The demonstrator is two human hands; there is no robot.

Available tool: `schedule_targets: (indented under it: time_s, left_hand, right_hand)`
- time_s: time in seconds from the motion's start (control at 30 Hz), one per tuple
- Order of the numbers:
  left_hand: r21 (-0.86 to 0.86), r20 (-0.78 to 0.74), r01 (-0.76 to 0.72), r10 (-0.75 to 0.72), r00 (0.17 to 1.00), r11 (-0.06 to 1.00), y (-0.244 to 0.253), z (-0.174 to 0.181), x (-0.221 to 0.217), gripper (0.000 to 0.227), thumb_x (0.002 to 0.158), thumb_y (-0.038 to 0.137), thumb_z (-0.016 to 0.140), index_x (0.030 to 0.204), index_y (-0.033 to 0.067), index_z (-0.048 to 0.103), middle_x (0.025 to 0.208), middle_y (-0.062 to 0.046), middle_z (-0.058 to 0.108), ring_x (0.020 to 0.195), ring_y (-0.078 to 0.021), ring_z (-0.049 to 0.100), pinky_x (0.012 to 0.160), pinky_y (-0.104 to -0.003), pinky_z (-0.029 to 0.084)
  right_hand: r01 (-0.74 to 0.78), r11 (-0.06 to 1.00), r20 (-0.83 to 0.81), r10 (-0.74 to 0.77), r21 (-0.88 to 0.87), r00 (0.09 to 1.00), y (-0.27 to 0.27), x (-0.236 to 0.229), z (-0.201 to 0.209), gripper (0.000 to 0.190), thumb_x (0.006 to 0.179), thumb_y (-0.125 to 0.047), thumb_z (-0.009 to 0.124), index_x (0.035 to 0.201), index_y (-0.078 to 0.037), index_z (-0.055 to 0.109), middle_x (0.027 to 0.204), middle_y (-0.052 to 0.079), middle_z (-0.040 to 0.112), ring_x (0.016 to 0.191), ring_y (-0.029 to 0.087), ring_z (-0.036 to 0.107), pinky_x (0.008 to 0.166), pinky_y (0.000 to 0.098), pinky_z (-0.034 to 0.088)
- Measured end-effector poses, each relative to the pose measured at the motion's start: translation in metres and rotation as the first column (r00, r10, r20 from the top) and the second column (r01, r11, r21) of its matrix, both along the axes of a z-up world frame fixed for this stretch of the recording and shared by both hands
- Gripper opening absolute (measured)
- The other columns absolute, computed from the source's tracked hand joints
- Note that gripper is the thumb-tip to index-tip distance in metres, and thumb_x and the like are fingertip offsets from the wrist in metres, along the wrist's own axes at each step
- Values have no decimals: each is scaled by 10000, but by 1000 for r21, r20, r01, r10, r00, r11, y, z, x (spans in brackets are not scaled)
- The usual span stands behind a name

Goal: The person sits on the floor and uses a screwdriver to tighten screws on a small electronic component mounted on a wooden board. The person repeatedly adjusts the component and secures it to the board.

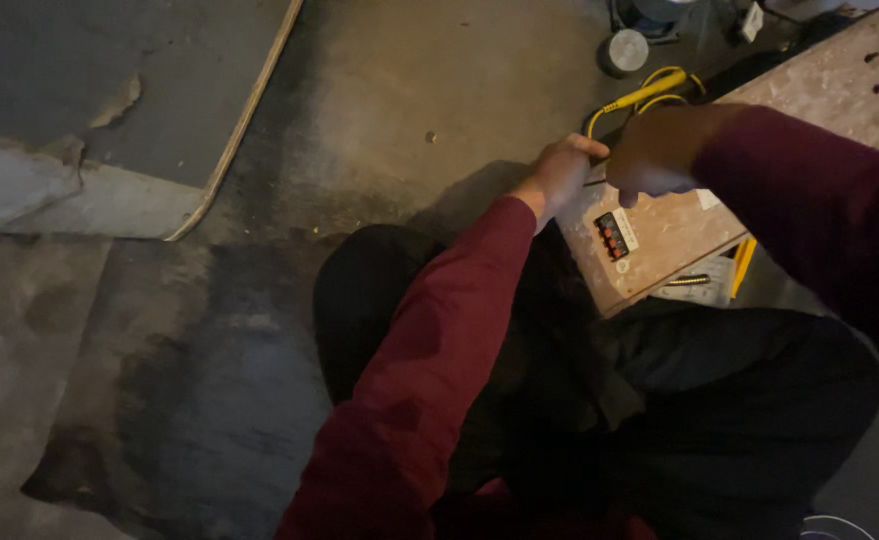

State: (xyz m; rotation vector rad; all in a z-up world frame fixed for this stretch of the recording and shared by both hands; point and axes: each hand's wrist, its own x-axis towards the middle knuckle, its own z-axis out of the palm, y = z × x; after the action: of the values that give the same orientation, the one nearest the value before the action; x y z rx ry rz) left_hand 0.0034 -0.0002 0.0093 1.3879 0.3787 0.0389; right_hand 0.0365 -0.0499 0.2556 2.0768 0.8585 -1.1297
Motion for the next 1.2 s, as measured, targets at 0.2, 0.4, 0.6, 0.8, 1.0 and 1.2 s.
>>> schedule_targets:
  time_s: [0.2, 0.4, 0.6, 0.8, 1.0, 1.2]
  left_hand:
    - [-150, 9, 86, -85, 996, 985, 5, 0, -13, 369, 918, 59, 405, 1151, 27, 690, 1162, -141, 724, 1067, -213, 670, 912, -346, 538]
    - [-518, -89, -8, -44, 995, 855, -1, -16, 1, 349, 888, 20, 392, 1115, 30, 657, 986, -178, 706, 868, -274, 685, 736, -401, 591]
    - [-270, -7, 13, -15, 1000, 963, 0, -32, 1, 345, 852, -5, 468, 1100, 37, 704, 1069, -120, 727, 988, -204, 672, 845, -334, 551]
    - [-139, -55, -9, 1, 998, 990, -4, -43, 19, 427, 790, -1, 450, 1123, 74, 706, 1076, -133, 730, 980, -229, 688, 877, -337, 551]
    - [-44, -105, -29, 24, 994, 999, 5, -31, 4, 410, 815, 37, 480, 1139, 77, 729, 1138, -114, 726, 1060, -218, 659, 919, -336, 506]
    - [-127, 39, 29, -25, 999, 992, 6, -41, 6, 396, 844, 70, 467, 1136, 48, 734, 1158, -117, 709, 1125, -232, 628, 1000, -334, 469]
  right_hand:
    - [-22, 990, 229, -11, 142, 973, 4, -28, 13, 346, 883, -305, 651, 1087, -47, 759, 1085, 200, 765, 984, 344, 758, 857, 460, 594]
    - [-145, 960, 311, 65, 241, 948, -10, -51, 31, 323, 836, -290, 679, 1034, -68, 804, 1030, 199, 778, 975, 366, 759, 853, 476, 599]
    - [-250, 953, 329, 183, 172, 926, -11, -58, 36, 305, 835, -301, 700, 1034, -89, 789, 1019, 165, 777, 917, 342, 770, 787, 462, 621]
    - [-427, 892, 337, 361, 146, 869, -17, -64, 27, 206, 929, -203, 612, 1003, -165, 800, 964, 80, 781, 898, 284, 777, 760, 433, 613]
    - [-611, 738, 450, 460, 287, 766, -42, -65, 14, 265, 968, -292, 598, 900, -90, 756, 900, 99, 743, 763, 248, 755, 639, 385, 600]
    - [-571, 781, 408, 448, 254, 795, -49, -72, 13, 201, 830, -302, 698, 905, -130, 769, 977, 123, 737, 841, 286, 749, 693, 410, 598]
